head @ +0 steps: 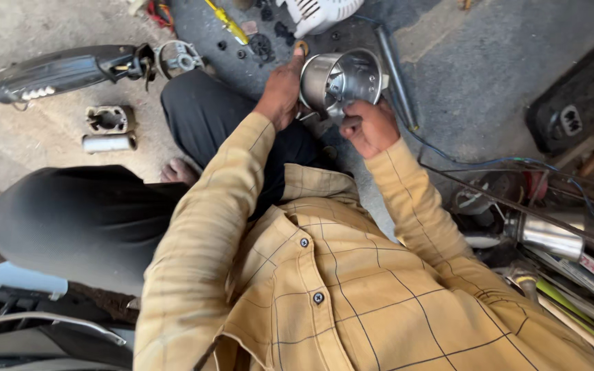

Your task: The person disassembles a small stainless steel blender jar, removes the blade assembly, and uses pliers to adjust or remove a component inside. They then reassemble the jar and inspect the interior.

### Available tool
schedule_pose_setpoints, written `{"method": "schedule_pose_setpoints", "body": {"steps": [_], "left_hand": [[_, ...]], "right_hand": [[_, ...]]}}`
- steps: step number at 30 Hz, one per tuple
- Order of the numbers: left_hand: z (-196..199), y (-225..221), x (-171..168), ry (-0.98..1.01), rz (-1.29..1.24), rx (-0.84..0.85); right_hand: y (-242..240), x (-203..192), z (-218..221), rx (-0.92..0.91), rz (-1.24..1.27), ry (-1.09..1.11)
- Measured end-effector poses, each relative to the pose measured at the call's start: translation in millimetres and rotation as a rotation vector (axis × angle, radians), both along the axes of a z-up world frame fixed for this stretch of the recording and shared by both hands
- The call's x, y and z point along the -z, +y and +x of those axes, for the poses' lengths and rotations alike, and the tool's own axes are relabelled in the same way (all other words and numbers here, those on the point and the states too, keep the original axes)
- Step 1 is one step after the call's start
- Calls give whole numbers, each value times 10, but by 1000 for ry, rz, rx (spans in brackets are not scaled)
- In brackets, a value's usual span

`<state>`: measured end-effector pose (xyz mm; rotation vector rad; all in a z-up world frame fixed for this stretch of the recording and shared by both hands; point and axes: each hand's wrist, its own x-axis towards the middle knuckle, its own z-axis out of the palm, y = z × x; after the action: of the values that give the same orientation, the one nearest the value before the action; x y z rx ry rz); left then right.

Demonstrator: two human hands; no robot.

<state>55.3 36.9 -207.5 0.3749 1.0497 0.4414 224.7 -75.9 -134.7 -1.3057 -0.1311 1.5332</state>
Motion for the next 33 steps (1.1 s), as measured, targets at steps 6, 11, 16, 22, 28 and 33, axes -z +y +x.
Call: {"method": "schedule_pose_setpoints", "body": {"steps": [6, 11, 16, 22, 28, 33], "left_hand": [[589, 108, 475, 43, -75, -11], [617, 33, 624, -80, -141, -37], [668, 92, 699, 154, 129, 1], [415, 163, 162, 812, 1129, 199], [969, -34, -43, 752, 1565, 700], [1237, 133, 364, 860, 1373, 819]], "right_hand": [[191, 666, 328, 134, 173, -563], [326, 830, 423, 109, -101, -675], [334, 970, 508, 141, -176, -671], [420, 1126, 383, -36, -27, -1405], [178, 1135, 481, 150, -251, -671], [-383, 1207, 899, -163, 37, -1364]]}}
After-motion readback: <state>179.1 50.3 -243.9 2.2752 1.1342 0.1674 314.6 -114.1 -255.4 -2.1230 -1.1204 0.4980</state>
